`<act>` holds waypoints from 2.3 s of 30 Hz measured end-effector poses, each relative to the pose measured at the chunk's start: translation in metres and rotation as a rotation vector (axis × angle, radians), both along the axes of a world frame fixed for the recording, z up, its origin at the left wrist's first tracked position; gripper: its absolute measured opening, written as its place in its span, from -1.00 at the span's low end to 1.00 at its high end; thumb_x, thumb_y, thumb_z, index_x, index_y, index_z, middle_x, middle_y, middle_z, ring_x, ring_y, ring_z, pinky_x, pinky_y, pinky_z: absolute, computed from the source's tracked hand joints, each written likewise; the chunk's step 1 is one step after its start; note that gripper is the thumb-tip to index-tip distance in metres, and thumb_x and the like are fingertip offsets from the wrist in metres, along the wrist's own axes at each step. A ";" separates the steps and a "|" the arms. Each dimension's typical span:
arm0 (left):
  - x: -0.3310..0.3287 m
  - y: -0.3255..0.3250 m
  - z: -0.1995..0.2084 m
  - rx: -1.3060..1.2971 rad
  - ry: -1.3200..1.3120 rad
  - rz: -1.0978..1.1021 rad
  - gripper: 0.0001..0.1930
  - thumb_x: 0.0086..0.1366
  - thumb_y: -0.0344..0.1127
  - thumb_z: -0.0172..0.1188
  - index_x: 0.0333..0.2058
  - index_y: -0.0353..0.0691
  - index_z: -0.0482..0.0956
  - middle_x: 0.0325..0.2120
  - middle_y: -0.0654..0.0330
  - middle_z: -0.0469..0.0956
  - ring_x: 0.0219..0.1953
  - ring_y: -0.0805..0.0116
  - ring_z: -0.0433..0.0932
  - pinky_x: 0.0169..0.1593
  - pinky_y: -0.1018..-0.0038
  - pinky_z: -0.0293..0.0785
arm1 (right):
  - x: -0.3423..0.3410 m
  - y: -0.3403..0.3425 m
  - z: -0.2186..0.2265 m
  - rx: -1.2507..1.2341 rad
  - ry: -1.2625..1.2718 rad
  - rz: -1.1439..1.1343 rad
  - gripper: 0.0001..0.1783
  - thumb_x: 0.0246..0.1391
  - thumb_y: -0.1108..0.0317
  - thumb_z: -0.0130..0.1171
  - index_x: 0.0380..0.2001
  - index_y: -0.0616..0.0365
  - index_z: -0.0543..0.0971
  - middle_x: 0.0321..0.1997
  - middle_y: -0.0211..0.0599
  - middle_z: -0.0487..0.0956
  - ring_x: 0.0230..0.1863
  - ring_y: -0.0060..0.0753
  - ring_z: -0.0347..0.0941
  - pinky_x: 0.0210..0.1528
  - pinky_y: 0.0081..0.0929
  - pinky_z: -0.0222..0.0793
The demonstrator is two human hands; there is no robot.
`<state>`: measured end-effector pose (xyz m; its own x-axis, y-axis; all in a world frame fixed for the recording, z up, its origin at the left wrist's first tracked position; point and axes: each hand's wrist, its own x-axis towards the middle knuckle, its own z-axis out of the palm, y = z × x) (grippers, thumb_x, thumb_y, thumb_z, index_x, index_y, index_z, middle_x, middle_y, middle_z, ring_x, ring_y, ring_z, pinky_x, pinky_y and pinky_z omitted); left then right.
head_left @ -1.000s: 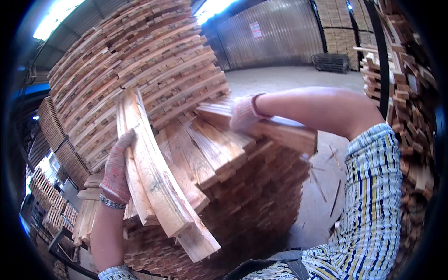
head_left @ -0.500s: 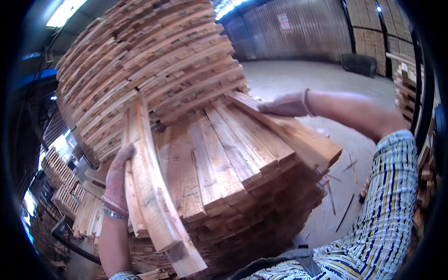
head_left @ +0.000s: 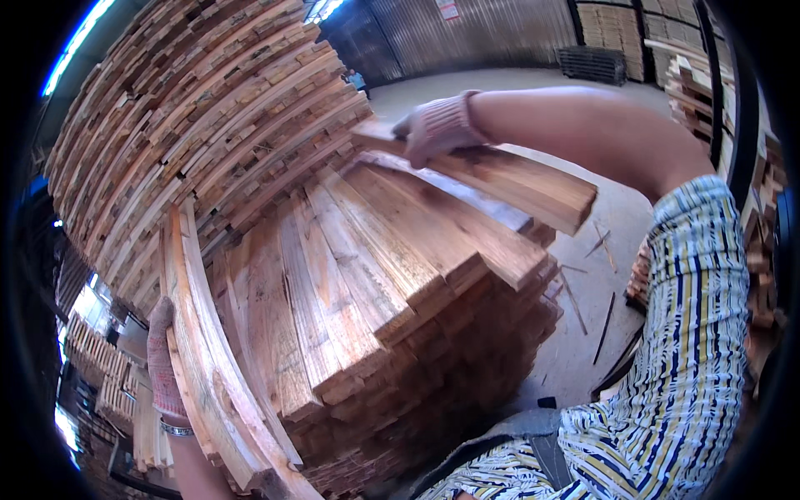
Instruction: The person stacks wooden planks in a warehouse environment. They pick up individual planks from a large pile and place them onto a growing stack, occasionally adjusting the alignment of the wood. The person wears gloves and a patterned shirt while performing the repetitive manual labor.
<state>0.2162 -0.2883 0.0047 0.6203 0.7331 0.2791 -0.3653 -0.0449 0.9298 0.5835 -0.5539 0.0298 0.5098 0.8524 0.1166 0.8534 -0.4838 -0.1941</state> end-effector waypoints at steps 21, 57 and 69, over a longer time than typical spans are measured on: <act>-0.003 -0.015 0.004 -0.038 0.023 0.092 -0.52 0.26 0.01 0.24 -0.01 -0.22 0.52 -0.26 0.16 0.61 -0.29 0.39 0.61 -0.19 0.50 0.60 | 0.060 0.001 -0.079 0.296 0.430 -0.373 -0.33 0.28 -0.19 -0.15 0.00 0.19 0.59 -0.13 -0.12 0.62 -0.11 -0.25 0.54 0.02 -0.21 0.38; 0.067 -0.027 0.031 -0.164 -0.081 -0.150 -0.56 0.28 -0.12 0.28 0.01 -0.31 0.50 -0.25 0.07 0.62 -0.29 0.19 0.67 -0.20 0.26 0.72 | -0.175 0.102 0.033 0.392 0.334 0.406 -0.13 0.15 -0.02 0.13 0.37 0.28 0.13 0.09 0.20 0.53 0.11 -0.03 0.51 0.14 -0.34 0.43; 0.086 -0.030 0.003 -0.217 0.188 -0.166 -0.61 0.30 -0.12 0.22 -0.02 -0.24 0.45 -0.26 0.08 0.58 -0.30 0.13 0.63 -0.19 0.21 0.66 | -0.142 0.097 0.030 0.020 0.203 0.272 -0.17 0.18 0.03 0.05 0.42 0.17 0.10 0.24 -0.01 0.44 -0.08 -0.30 0.57 0.02 -0.43 0.52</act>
<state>0.3023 -0.3187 0.0081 0.7624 0.6471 -0.0034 -0.1717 0.2074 0.9631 0.4419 -0.4568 0.0601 0.2791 0.9587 0.0544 0.8934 -0.2385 -0.3808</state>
